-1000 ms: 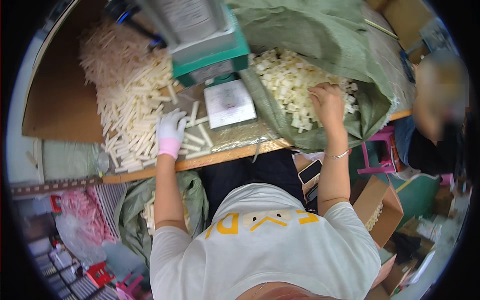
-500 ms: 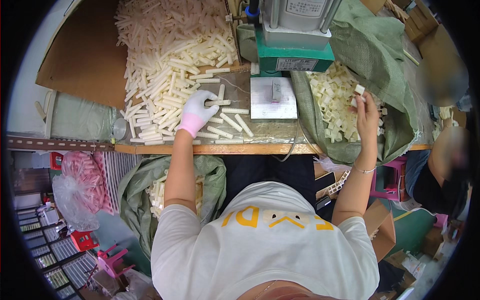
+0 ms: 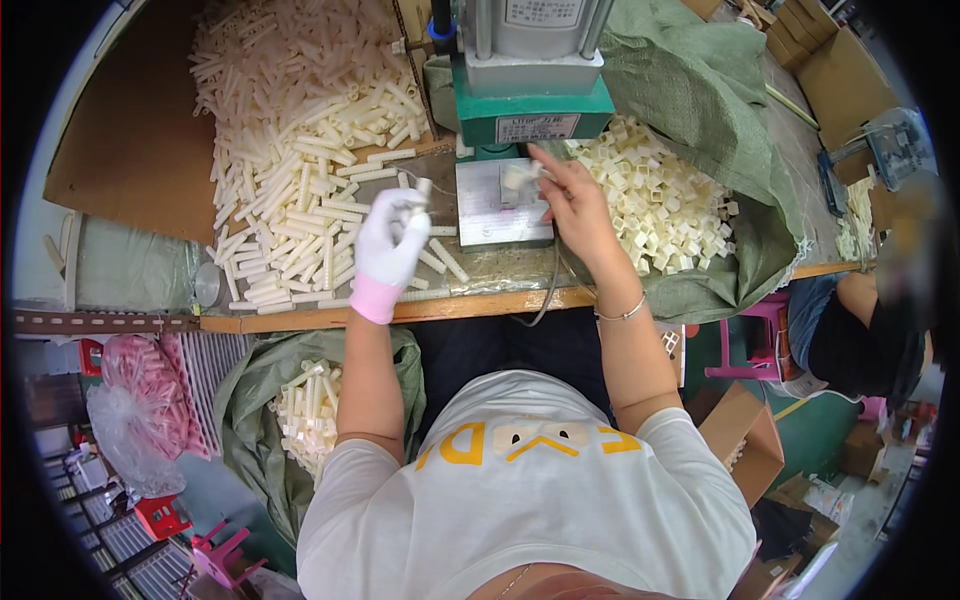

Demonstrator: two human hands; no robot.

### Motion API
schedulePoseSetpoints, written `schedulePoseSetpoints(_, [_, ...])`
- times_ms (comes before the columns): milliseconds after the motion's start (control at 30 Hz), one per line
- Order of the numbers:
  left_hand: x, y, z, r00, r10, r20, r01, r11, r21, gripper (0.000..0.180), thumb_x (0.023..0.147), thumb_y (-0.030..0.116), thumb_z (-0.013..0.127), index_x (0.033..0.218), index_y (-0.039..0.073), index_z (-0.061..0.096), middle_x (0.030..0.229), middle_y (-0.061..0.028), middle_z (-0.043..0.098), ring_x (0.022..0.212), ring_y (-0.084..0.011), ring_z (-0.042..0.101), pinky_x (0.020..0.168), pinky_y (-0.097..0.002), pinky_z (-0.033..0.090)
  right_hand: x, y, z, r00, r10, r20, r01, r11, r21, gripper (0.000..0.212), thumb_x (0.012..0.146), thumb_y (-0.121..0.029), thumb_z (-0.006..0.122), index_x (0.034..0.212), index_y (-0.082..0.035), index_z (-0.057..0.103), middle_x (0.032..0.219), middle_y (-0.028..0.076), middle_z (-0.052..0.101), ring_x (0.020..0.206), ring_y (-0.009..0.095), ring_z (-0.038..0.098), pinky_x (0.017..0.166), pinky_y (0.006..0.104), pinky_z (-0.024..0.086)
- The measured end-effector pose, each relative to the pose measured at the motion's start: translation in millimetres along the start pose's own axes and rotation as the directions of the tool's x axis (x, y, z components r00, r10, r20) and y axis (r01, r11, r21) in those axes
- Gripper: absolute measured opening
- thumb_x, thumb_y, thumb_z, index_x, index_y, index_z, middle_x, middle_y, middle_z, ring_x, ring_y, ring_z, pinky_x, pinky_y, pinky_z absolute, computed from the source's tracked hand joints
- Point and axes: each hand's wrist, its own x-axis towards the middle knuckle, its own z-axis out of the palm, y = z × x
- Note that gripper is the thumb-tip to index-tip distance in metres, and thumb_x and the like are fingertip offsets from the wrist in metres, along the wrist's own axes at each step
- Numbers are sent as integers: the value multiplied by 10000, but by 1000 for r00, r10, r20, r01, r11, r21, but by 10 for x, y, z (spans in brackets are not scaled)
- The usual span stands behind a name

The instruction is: Manually assemble small plastic pieces and process them using a desktop pneumatic or ultrasonic press machine.

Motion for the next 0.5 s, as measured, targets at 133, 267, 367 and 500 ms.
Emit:
schedulePoseSetpoints(133, [128,90,66,927,-265,266,318,931,-179,248,851,88,657,1091,25,641,918,11,611,737,-28,507,618,-173,420,67,5,82,1000,-21,10,23,989,-148,344,864,48,550,1183,-57,625,914,123,584,763,252,600,704,312,509])
schedulePoseSetpoints(267, [185,20,270,960,-118,255,187,945,-268,273,845,126,678,1087,3,658,972,-29,638,831,-87,565,754,-227,464,8,-22,80,988,-154,-3,146,943,-299,259,824,57,580,1066,-13,642,932,152,604,833,321,609,739,361,508])
schedulePoseSetpoints(367, [305,12,348,989,44,143,-16,982,-191,175,797,142,701,943,48,725,1003,-88,635,942,-180,575,875,-308,445,2,5,67,959,-280,28,268,876,-400,261,810,58,583,1054,-13,645,936,152,607,827,321,614,734,363,511])
schedulePoseSetpoints(500, [520,90,536,974,178,138,-175,984,-29,174,788,214,692,898,88,739,995,-147,652,951,-251,594,872,-332,453,9,3,102,945,-326,29,296,813,-501,251,786,28,572,1011,-24,668,917,159,615,861,335,610,742,402,509])
